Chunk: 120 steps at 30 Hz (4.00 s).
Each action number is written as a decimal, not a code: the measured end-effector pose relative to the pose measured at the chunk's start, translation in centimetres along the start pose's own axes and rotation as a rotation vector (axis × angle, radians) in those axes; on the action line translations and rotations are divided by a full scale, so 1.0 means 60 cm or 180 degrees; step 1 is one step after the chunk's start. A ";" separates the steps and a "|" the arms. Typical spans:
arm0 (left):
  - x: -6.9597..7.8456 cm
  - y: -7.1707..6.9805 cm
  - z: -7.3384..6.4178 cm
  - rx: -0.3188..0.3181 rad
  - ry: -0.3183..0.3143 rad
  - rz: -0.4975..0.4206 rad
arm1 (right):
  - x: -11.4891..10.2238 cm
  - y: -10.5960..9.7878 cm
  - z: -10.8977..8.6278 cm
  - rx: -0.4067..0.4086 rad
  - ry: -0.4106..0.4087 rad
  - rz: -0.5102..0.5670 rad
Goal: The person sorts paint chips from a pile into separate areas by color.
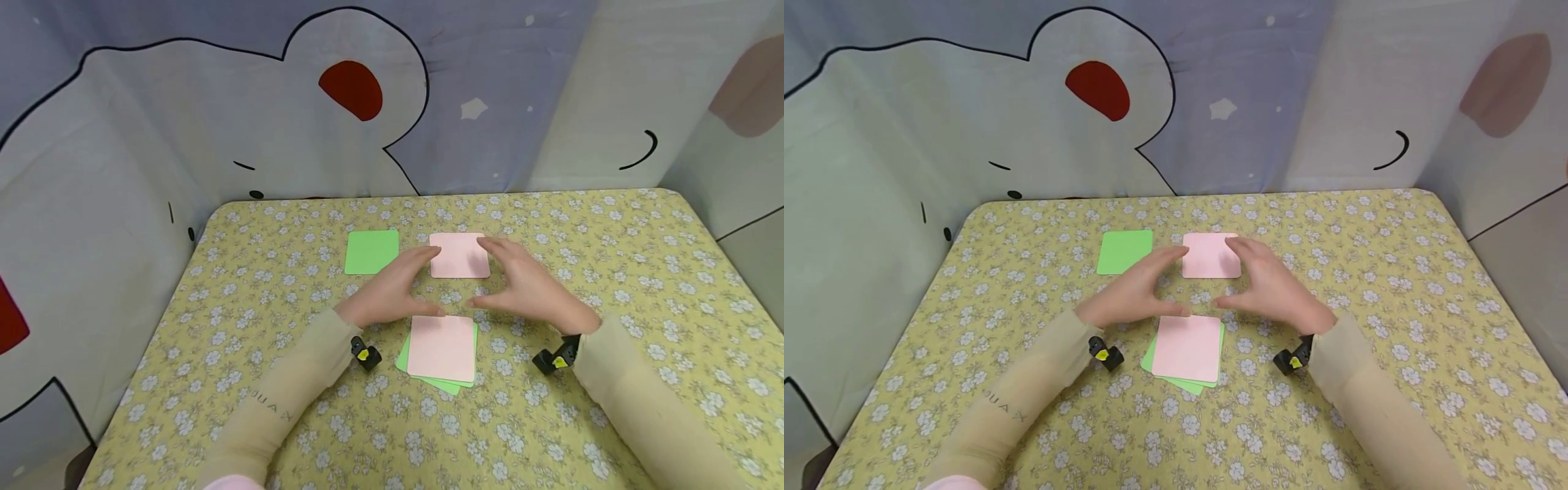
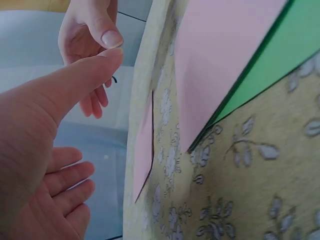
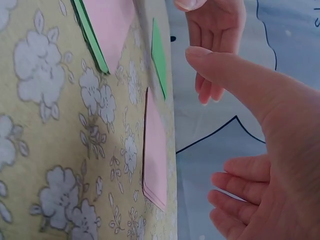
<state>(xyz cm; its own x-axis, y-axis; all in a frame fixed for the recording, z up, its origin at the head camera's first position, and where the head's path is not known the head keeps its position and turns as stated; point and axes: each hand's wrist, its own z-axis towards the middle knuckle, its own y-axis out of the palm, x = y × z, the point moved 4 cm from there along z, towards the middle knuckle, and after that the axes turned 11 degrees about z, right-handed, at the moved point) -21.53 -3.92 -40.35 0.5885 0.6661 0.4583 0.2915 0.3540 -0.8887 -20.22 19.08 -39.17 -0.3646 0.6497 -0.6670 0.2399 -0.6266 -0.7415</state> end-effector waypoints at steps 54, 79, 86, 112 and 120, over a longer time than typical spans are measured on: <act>0.023 0.057 -0.122 -0.0455 0.0234 0.0340 | -0.041 0.096 -0.100 -0.0423 -0.0330 -0.0029; 0.031 0.056 -0.124 -0.0246 0.0358 0.0266 | -0.052 0.096 -0.095 -0.0403 -0.0421 -0.0017; 0.033 0.055 -0.124 -0.0233 0.0358 0.0261 | -0.067 0.096 -0.096 -0.0312 -0.0622 -0.0169; 0.037 0.041 -0.119 -0.0067 0.0314 0.0306 | -0.074 0.071 -0.099 -0.0069 -0.0697 -0.0262; 0.037 0.031 -0.110 0.0052 0.0313 0.0315 | -0.065 0.059 -0.098 -0.0037 -0.0645 -0.0239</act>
<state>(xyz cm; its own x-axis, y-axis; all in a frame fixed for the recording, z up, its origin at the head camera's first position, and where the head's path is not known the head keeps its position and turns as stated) -14.67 -6.11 -41.07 0.6851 0.6309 0.3641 0.2165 0.3008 -0.9288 -12.68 16.84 -39.59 -0.5550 0.5940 -0.5824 0.2151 -0.5739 -0.7902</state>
